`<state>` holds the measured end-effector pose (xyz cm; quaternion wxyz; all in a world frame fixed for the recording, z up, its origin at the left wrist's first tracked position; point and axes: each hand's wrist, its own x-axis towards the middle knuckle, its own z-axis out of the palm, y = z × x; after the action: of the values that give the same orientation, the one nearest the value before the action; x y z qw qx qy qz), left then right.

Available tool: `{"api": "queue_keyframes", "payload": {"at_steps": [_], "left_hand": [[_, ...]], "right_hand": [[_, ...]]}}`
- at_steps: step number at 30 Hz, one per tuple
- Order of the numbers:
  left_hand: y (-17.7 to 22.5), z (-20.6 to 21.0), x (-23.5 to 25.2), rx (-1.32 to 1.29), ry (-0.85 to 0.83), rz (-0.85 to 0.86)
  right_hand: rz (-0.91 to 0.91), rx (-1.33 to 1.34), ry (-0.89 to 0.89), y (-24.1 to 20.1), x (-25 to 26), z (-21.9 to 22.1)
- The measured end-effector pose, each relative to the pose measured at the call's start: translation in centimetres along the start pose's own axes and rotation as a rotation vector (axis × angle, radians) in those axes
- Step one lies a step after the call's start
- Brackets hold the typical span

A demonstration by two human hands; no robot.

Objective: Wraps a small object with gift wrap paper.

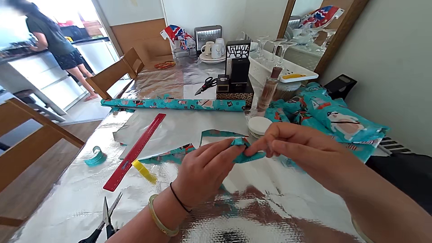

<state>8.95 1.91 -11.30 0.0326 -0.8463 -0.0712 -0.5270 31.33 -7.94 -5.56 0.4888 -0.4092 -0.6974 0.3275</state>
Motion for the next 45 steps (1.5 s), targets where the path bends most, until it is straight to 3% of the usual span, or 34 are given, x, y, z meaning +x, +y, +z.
{"api": "queue_keyframes", "payload": {"at_steps": [9,22,32,39,45], "left_hand": [[0.2,0.3,-0.3,0.008,-0.047,0.076],[0.6,0.3,-0.4,-0.003,-0.099,0.105],[0.6,0.1,-0.3,-0.065,-0.079,0.084],[0.5,0.3,-0.3,-0.107,-0.023,0.034],[0.6,0.4,-0.2,-0.052,0.001,0.026]], "right_hand": [[0.212,-0.072,0.127,-0.7,0.1,1.0],[0.177,-0.451,0.272,-0.4,0.1,2.2],[0.238,-0.212,0.223,0.0,0.3,1.3],[0.007,-0.380,0.273,0.5,0.2,1.5],[0.044,-0.437,0.267,-0.2,0.0,1.6]]}}
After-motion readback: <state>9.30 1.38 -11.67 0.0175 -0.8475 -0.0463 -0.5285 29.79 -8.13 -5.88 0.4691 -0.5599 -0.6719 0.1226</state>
